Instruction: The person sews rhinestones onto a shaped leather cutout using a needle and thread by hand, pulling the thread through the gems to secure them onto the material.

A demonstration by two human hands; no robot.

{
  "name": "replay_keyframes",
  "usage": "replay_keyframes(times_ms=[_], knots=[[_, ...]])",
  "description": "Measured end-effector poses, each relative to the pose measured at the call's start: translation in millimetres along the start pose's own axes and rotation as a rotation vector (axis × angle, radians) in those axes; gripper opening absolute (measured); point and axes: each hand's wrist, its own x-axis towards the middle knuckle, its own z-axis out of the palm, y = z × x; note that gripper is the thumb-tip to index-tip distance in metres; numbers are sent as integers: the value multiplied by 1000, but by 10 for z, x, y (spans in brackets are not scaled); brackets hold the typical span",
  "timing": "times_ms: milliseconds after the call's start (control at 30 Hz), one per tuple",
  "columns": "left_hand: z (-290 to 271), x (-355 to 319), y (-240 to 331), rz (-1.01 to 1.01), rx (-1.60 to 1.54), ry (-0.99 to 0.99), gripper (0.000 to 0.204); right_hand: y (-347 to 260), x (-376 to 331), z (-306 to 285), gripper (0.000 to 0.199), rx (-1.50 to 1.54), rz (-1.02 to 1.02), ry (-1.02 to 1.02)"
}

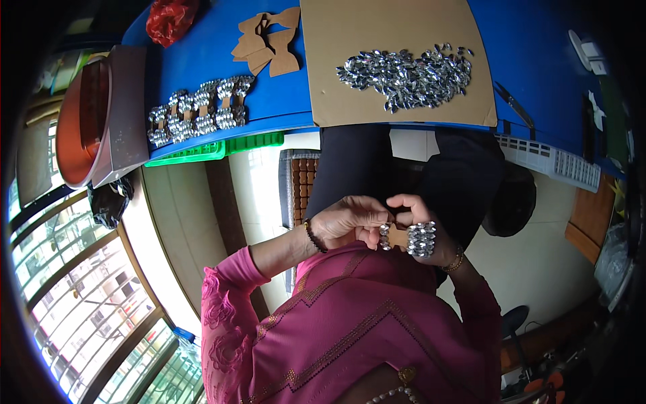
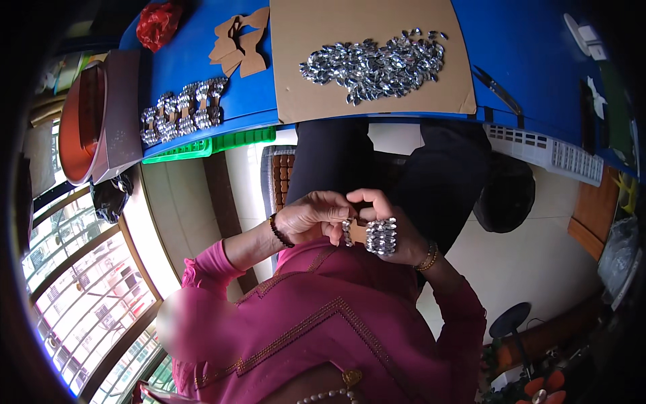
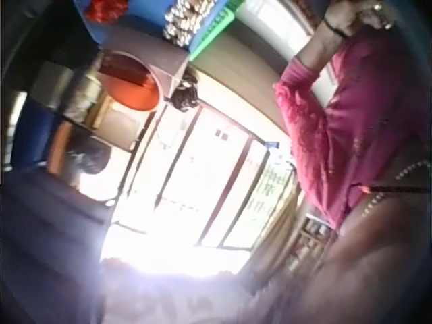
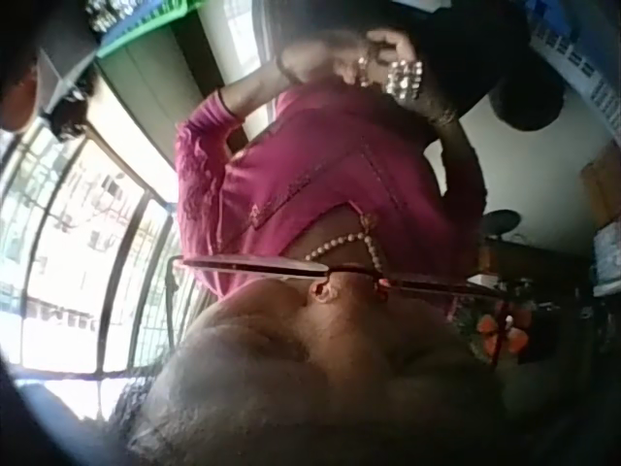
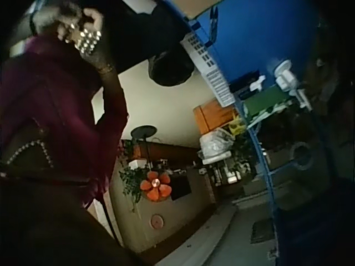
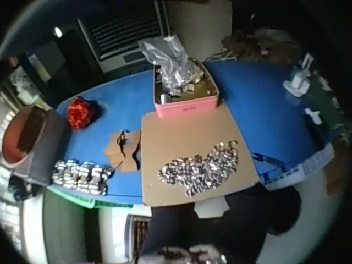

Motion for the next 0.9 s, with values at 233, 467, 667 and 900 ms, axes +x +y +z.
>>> replay_keyframes(times_ms=[233,467,667,900], knots=[[-62,102,-54,83,85,141,12,-26,-11,-374,30,-418,-124,289],[-15,169,-100,86,133,222,11,-77,140,-92,11,-728,-422,171],[-51,201,-144,132,201,262,13,33,168,59,13,-679,-558,165],[10,201,-98,350,500,301,14,-256,-34,-154,8,93,-147,123]])
